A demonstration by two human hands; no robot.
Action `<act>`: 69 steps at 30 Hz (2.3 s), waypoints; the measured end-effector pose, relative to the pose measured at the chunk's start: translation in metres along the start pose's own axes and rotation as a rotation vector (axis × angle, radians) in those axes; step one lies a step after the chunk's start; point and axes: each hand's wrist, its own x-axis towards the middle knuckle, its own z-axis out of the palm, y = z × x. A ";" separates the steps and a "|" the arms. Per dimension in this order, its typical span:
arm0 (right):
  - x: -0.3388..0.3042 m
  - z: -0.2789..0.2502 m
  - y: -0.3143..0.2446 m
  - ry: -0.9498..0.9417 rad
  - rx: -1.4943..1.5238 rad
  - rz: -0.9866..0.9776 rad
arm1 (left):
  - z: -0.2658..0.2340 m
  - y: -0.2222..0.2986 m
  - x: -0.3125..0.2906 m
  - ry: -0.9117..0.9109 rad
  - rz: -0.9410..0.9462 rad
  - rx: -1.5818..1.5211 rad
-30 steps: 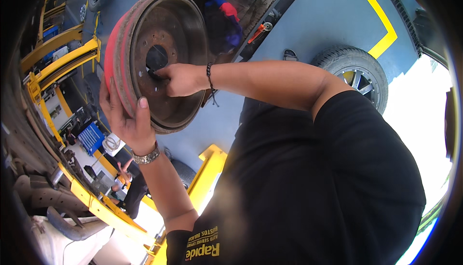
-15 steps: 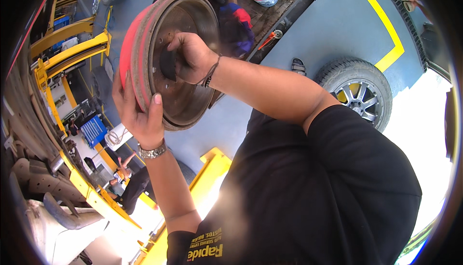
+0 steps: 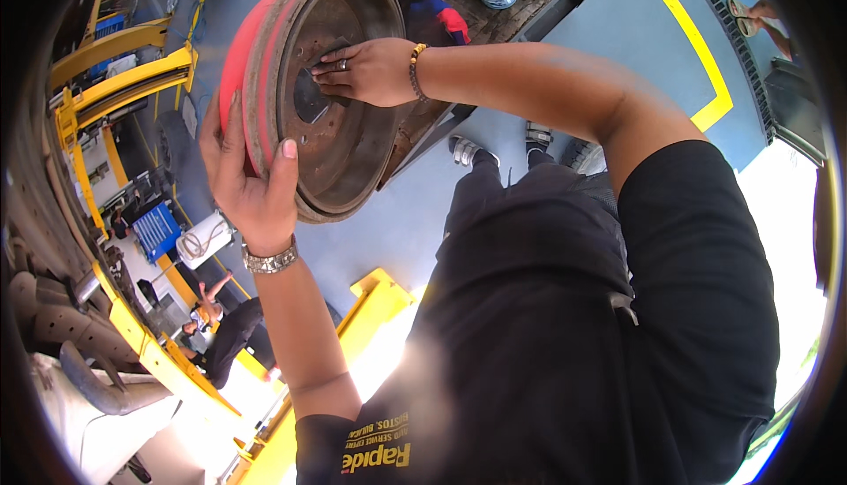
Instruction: The person cleans a red brake disc using a sanding block. They scrub the surface repeatedly, rotate the disc to access different areas, and wipe it with a cloth. The person also handles a brake pad and a small red ring, placing them on a nearby tool cart.
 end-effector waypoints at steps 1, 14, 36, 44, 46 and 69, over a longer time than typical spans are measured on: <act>0.003 -0.005 0.008 -0.044 -0.052 -0.061 | 0.001 0.001 -0.001 0.011 -0.023 -0.027; 0.026 -0.045 -0.076 -0.186 0.716 0.523 | 0.004 -0.003 -0.002 0.076 -0.012 0.032; 0.021 -0.047 -0.081 0.539 2.352 0.378 | 0.020 0.042 -0.005 0.181 -0.142 0.087; 0.016 -0.060 -0.044 0.603 2.787 0.587 | 0.007 0.026 -0.011 0.253 -0.178 0.094; 0.011 -0.068 -0.026 0.802 2.742 0.760 | 0.004 0.024 -0.011 0.244 -0.188 0.091; 0.036 -0.055 -0.085 0.803 2.488 0.741 | 0.012 0.032 0.000 0.180 -0.174 0.102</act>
